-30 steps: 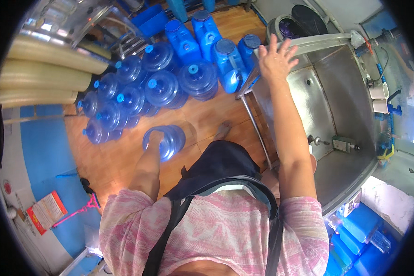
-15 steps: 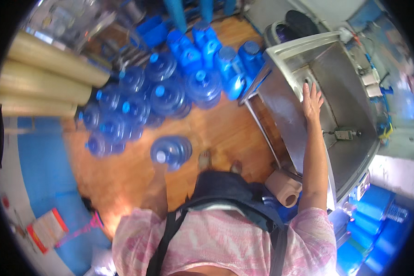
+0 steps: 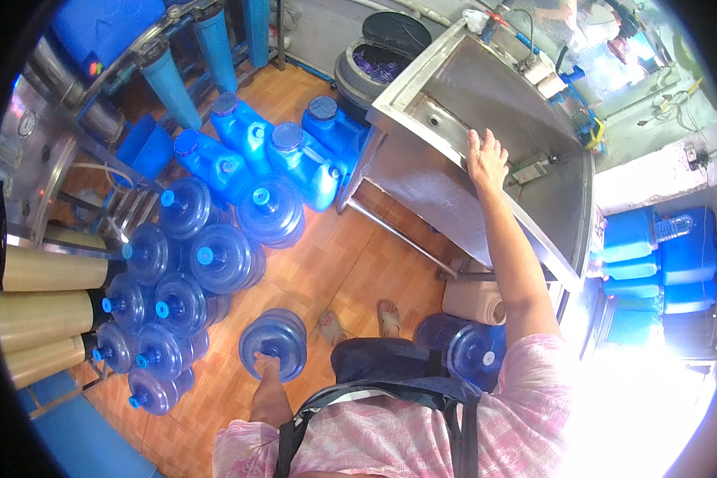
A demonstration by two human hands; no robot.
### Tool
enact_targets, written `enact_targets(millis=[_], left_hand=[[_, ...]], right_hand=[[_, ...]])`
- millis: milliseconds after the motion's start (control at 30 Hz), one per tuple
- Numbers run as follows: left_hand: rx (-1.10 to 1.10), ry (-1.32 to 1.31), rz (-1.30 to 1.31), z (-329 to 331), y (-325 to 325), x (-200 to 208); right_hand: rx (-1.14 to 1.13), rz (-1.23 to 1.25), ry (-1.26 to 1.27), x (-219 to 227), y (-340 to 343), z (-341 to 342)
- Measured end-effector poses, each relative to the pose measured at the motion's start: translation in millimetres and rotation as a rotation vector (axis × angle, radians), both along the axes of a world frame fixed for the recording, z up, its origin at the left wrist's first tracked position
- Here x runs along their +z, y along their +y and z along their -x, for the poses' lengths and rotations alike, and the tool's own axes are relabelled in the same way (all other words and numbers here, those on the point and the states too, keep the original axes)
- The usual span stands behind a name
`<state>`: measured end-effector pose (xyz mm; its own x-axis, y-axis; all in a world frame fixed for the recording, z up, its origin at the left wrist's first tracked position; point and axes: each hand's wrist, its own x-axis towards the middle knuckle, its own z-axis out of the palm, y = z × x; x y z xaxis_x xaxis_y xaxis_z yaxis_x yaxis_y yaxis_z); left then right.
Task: The person washes large blue water containers in a stainless steel sink using a sponge and running water. They scrub the exterior and interior, rinse thoroughly, and place the cleaned containers on a nearby counter.
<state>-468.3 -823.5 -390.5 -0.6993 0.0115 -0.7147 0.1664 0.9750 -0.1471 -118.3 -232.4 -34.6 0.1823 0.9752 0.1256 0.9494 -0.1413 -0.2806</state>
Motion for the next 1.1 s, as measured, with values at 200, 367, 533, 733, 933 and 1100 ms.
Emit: enact_targets(millis=[200, 367, 533, 733, 933, 1100], left_hand=[[-0.405, 0.055, -0.18, -2.2, 61.2, 105.5], [-0.438, 0.24, -0.523, 9.0, 120.7, 247.8], [-0.619, 0.643, -1.253, 27.1, 186.7, 390.2], [-1.038, 1.046, -1.648, 15.0, 262.8, 554.4], [-1.145, 1.319, -2.092, -35.7, 315.0, 661.8], [-0.872, 1.535, -2.401, -91.4, 365.2, 701.2]], right_hand=[[-0.017, -0.007, -0.064, 13.1, -12.4, 14.7], [-0.022, -0.043, -0.078, 19.8, -15.9, 18.7], [-0.052, -0.004, -0.023, 29.0, -15.9, 19.7], [-0.032, 0.033, 0.021, 26.7, -12.4, 14.5], [0.061, 0.01, 0.289, 16.6, -5.4, 4.5], [0.289, -0.06, 0.62, 23.9, -11.6, -18.7]])
